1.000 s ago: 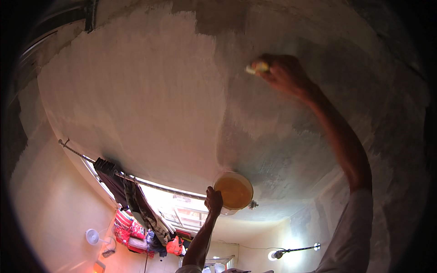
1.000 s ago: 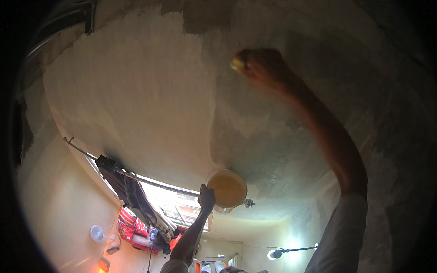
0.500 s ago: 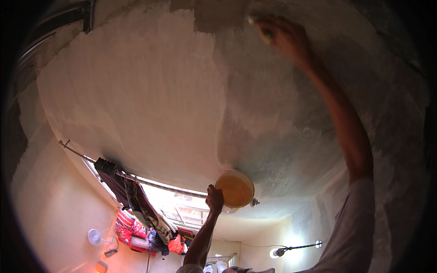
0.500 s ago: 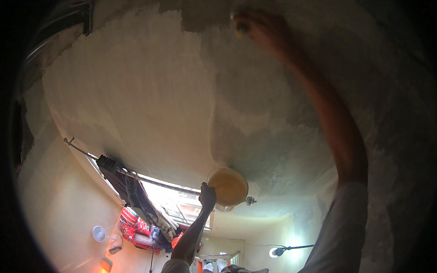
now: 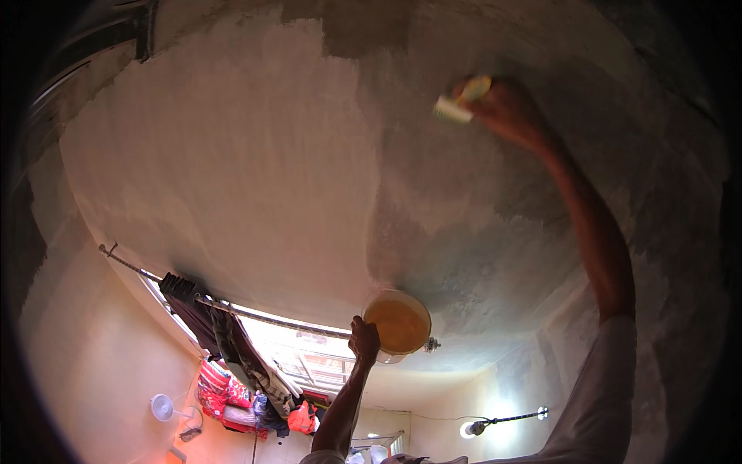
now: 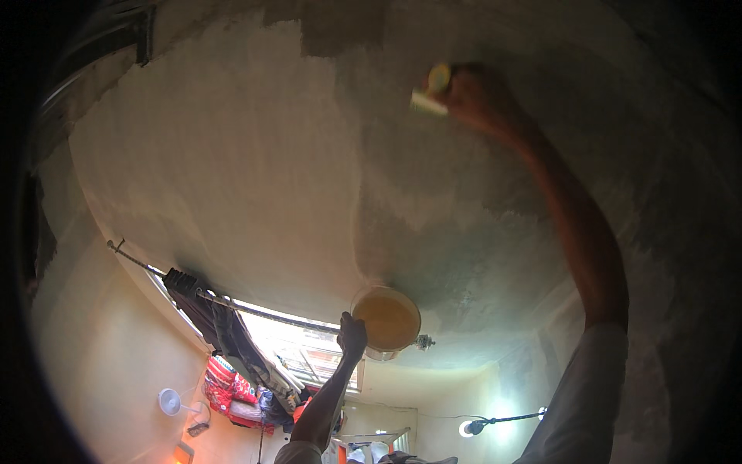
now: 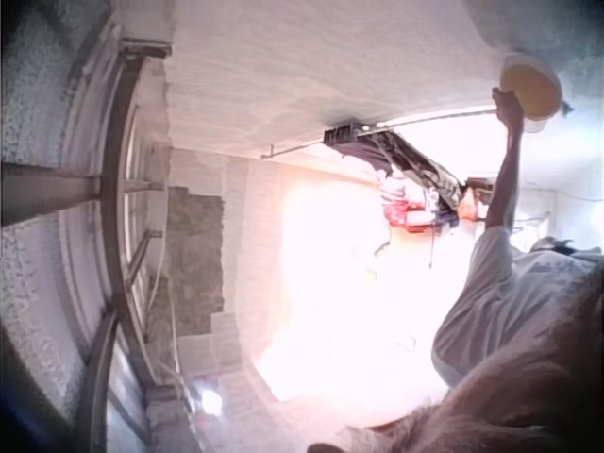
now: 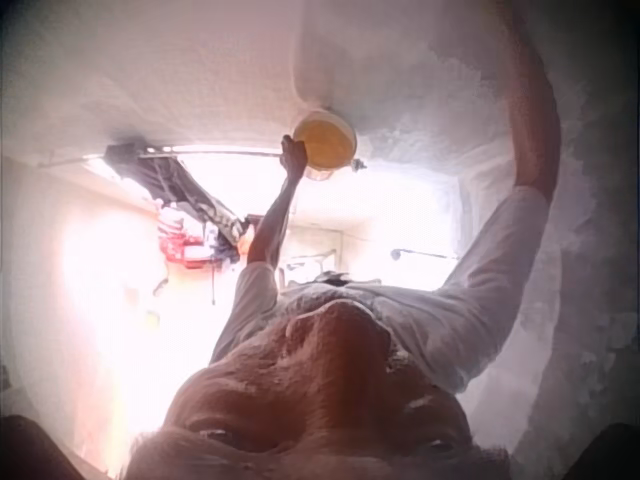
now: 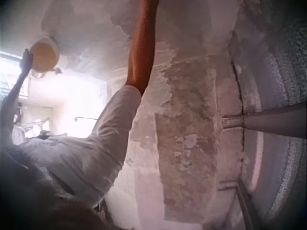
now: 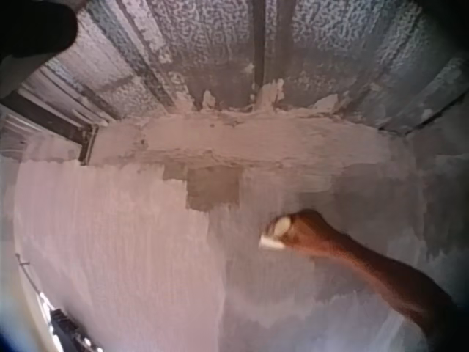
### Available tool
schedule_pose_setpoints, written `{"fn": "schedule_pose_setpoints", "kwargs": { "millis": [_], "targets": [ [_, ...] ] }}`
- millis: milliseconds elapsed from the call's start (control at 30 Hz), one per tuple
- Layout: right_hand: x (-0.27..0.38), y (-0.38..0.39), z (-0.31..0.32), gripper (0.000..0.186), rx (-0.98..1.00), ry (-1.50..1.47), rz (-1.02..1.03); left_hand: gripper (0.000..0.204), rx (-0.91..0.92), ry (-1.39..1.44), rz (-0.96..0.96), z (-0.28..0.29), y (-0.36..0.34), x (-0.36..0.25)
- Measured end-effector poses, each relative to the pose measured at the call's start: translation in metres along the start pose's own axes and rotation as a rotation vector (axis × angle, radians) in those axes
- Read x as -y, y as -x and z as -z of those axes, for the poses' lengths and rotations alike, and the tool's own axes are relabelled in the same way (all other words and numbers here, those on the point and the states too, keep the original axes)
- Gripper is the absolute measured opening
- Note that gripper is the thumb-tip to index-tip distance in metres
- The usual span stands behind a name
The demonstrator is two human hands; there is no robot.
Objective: The person paints a ceiling using a small brush and a container of paint. They repeatedly dip the brush into the container and apply paint to the ceiling surface in a systematic manner.
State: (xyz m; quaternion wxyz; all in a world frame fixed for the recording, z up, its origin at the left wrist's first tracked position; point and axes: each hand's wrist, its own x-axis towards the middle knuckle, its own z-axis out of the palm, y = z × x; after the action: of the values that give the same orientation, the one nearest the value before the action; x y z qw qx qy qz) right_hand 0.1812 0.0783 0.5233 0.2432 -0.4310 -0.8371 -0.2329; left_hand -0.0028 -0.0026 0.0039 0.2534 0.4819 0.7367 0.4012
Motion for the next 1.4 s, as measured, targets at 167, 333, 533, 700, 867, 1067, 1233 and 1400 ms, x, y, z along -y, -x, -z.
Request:
{"fn": "schedule_pose_setpoints", "kwargs": {
  "millis": [167,333,533,700,867,1067,1233,1400],
  "targets": [
    [-0.001,-0.041,0.083,0.027,-0.308,0.218,0.059,0.027,-0.004,-0.009,0.010,0.000,0.000,0.000],
    [-0.014,-0.021,0.060,0.029,-0.575,0.353,0.322,0.029,0.013,-0.011,0.030,-0.002,-0.002,0.000],
    [-0.009,0.066,-0.023,0.037,-0.353,0.220,0.343,0.030,0.043,-0.005,0.051,0.002,-0.001,-0.002],
    [0.008,0.088,-0.024,0.027,-0.031,-0.031,0.161,0.030,0.019,-0.016,0.053,0.000,-0.002,-0.003],
    [-0.027,0.027,0.010,0.023,-0.125,-0.209,0.060,0.030,0.003,-0.060,0.044,0.003,-0.002,-0.005],
    [-0.006,-0.030,0.092,0.023,-0.434,-0.025,0.135,0.027,-0.008,-0.049,0.014,-0.003,-0.002,0.003],
    [-0.018,-0.005,0.038,0.030,-0.518,0.397,0.343,0.026,-0.015,-0.037,-0.033,-0.007,-0.003,0.007],
    [-0.001,0.083,-0.075,0.042,-0.377,0.165,0.426,0.026,0.002,-0.062,0.002,-0.002,-0.004,-0.001]
  ]
}}
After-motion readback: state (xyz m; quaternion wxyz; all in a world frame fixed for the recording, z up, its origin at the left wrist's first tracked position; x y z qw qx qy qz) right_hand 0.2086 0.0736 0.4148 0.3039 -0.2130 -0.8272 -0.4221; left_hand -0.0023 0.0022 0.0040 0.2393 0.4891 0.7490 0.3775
